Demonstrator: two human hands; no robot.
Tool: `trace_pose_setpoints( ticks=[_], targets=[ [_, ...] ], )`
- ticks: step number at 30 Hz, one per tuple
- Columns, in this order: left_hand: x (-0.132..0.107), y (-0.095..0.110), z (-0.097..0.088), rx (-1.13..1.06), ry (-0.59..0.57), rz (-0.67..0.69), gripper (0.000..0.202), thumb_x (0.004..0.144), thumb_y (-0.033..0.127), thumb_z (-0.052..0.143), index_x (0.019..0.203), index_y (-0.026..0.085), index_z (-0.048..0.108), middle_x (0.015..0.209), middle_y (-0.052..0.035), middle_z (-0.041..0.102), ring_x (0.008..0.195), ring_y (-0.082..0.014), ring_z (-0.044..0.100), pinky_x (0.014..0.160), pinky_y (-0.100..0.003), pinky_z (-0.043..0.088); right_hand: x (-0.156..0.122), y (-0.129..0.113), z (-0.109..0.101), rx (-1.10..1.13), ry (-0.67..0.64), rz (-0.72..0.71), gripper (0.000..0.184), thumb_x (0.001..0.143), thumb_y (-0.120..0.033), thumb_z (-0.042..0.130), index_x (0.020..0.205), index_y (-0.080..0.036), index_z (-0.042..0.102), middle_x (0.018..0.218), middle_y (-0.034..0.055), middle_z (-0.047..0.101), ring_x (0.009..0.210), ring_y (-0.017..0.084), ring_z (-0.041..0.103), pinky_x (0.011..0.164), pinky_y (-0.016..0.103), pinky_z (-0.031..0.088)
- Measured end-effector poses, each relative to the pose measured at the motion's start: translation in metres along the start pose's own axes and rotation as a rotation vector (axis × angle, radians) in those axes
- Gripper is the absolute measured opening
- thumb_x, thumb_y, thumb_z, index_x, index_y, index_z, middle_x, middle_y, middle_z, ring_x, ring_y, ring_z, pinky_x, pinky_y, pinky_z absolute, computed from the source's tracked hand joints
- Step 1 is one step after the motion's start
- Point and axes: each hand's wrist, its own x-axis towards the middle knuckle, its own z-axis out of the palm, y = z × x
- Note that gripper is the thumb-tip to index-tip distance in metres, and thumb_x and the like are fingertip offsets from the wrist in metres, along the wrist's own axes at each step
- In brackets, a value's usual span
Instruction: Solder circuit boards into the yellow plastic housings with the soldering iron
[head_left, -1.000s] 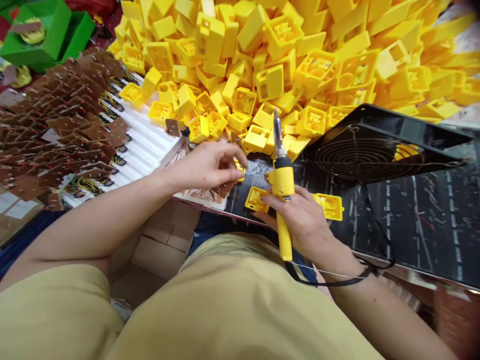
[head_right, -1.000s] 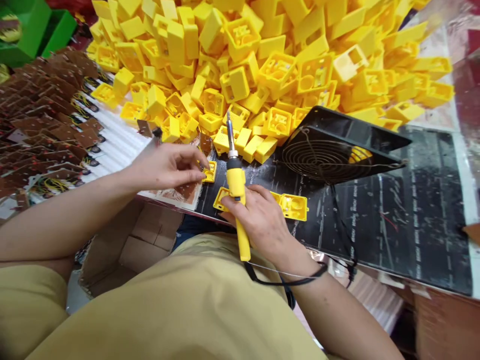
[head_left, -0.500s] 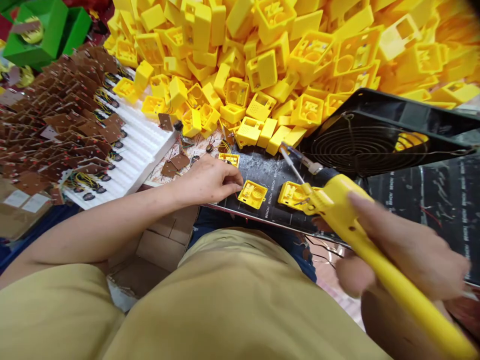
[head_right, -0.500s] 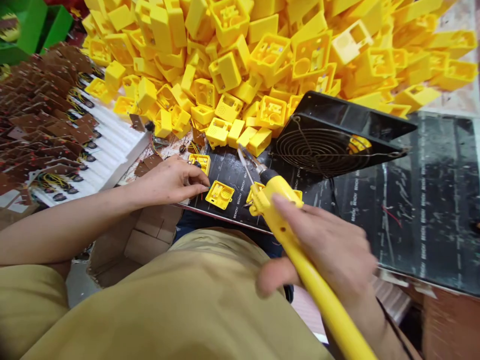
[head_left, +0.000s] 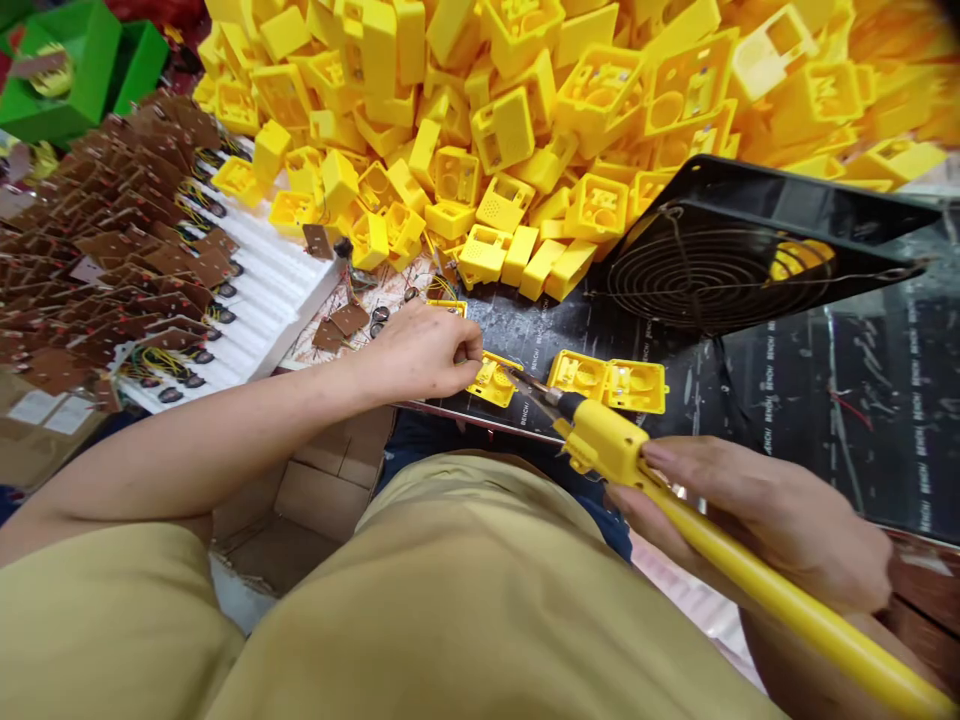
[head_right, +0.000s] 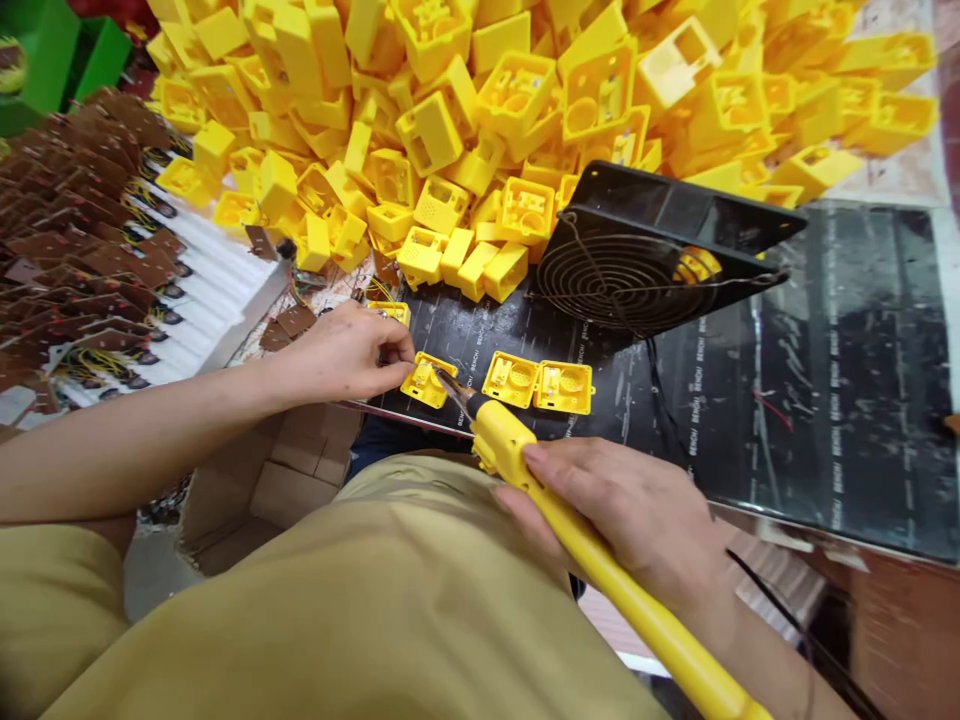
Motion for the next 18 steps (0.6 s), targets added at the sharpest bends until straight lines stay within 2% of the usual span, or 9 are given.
trace_pose_setpoints(
  ticks=[3, 5, 11, 15, 18],
  targets=[
    [0.0, 0.001, 0.001, 0.003, 0.006, -0.03, 0.015, 0.076, 0.02, 0.059, 0.077, 0.018, 0.074, 0.067, -0.0001, 0.07, 0.065, -0.0146, 0.063, 0.063, -0.026, 0.039, 0.009, -0.003, 0.003, 0.007, 0.045, -0.099, 0.019, 0.091, -0.017, 0.064, 0.108, -0.021, 0.058, 0.083, 0.0027, 0.07, 0.073, 0.014, 0.069, 0.065, 0.022, 0.059],
    [0.0, 0.001, 0.002, 0.004, 0.006, -0.029, 0.015, 0.076, 0.021, 0.059, 0.077, 0.018, 0.075, 0.067, 0.0, 0.07, 0.065, -0.0148, 0.063, 0.063, -0.026, 0.039, 0.014, -0.002, 0.004, -0.009, 0.066, -0.132, 0.014, 0.089, -0.015, 0.066, 0.1, -0.019, 0.058, 0.081, 0.0025, 0.068, 0.072, 0.013, 0.069, 0.065, 0.02, 0.058],
    [0.003, 0.001, 0.002, 0.03, 0.001, -0.021, 0.018, 0.076, 0.022, 0.058, 0.079, 0.019, 0.075, 0.068, -0.0004, 0.07, 0.067, -0.0159, 0.064, 0.062, -0.026, 0.039, 0.025, -0.008, 0.004, -0.011, 0.005, -0.206, 0.026, 0.078, -0.008, 0.076, 0.098, -0.014, 0.06, 0.085, 0.0048, 0.069, 0.076, 0.013, 0.068, 0.072, 0.021, 0.058],
    [0.003, 0.004, 0.0, 0.045, -0.005, -0.032, 0.019, 0.075, 0.023, 0.058, 0.079, 0.02, 0.076, 0.068, -0.0009, 0.07, 0.066, -0.0163, 0.064, 0.061, -0.026, 0.039, 0.029, -0.015, -0.005, -0.013, -0.085, -0.165, 0.021, 0.081, -0.014, 0.075, 0.098, -0.016, 0.062, 0.087, 0.0065, 0.07, 0.081, 0.016, 0.069, 0.074, 0.027, 0.059],
    [0.003, 0.005, -0.001, 0.043, -0.012, -0.039, 0.019, 0.074, 0.023, 0.057, 0.078, 0.02, 0.075, 0.068, -0.0009, 0.07, 0.066, -0.0159, 0.063, 0.061, -0.026, 0.039, 0.024, -0.01, -0.014, -0.047, -0.041, -0.146, 0.012, 0.09, -0.019, 0.065, 0.102, -0.019, 0.061, 0.087, 0.0033, 0.07, 0.081, 0.013, 0.068, 0.077, 0.023, 0.058]
  ],
)
